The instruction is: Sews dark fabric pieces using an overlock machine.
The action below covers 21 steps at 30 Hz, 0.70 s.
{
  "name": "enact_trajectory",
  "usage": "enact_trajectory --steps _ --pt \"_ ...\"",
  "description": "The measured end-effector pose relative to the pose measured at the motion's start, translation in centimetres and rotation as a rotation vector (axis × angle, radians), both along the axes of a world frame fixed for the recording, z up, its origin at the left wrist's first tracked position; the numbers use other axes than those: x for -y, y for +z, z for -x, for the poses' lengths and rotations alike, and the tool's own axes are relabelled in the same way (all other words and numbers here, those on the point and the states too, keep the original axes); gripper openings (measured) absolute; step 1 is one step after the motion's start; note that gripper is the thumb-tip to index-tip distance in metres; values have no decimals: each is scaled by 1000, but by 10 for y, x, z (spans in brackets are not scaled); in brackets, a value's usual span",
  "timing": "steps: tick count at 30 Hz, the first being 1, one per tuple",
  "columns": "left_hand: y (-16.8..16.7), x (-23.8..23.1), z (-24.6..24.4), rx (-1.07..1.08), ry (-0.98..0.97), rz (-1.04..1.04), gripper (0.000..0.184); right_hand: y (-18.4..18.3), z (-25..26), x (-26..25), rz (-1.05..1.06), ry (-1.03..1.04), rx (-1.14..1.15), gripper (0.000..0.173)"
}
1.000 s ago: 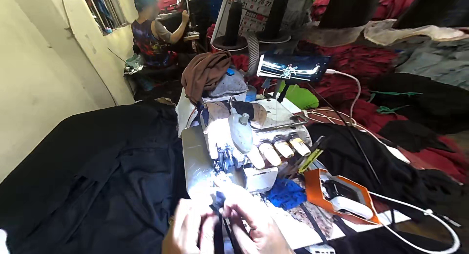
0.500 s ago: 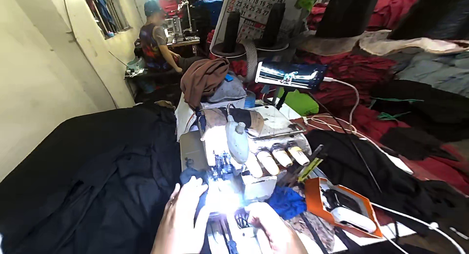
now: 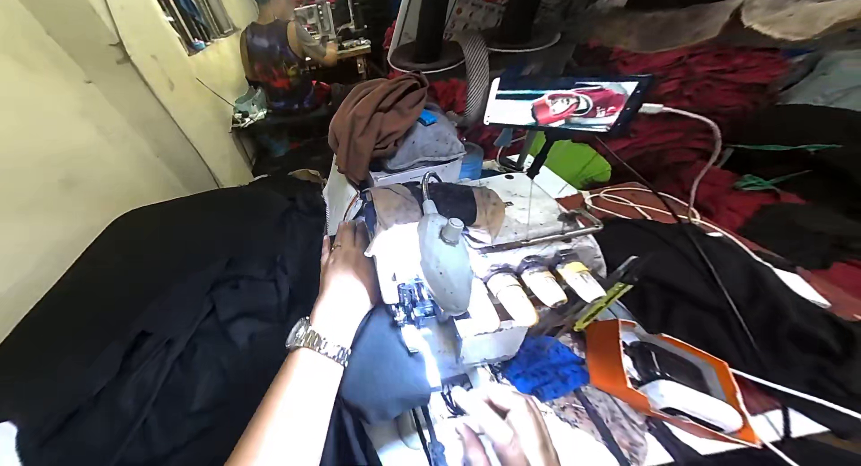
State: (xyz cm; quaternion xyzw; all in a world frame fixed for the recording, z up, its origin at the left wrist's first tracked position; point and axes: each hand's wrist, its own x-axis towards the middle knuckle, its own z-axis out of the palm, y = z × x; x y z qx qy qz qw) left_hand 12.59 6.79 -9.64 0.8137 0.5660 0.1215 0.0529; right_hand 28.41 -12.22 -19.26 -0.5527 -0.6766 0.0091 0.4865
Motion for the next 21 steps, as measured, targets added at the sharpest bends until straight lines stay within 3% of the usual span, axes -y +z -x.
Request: enact_trajectory --steps 5,12,17,21 --pt "-3 9 0 27 47 -45 65 35 25 -2 49 -49 157 32" --pt "-7 47 -4 11 169 2 57 39 2 -1 32 -19 228 23" --pt "-10 17 2 19 119 6 65 38 7 -9 2 -75 248 26" --pt "-8 -1 3 -13 143 44 60 42 12 -9 -9 -112 268 27"
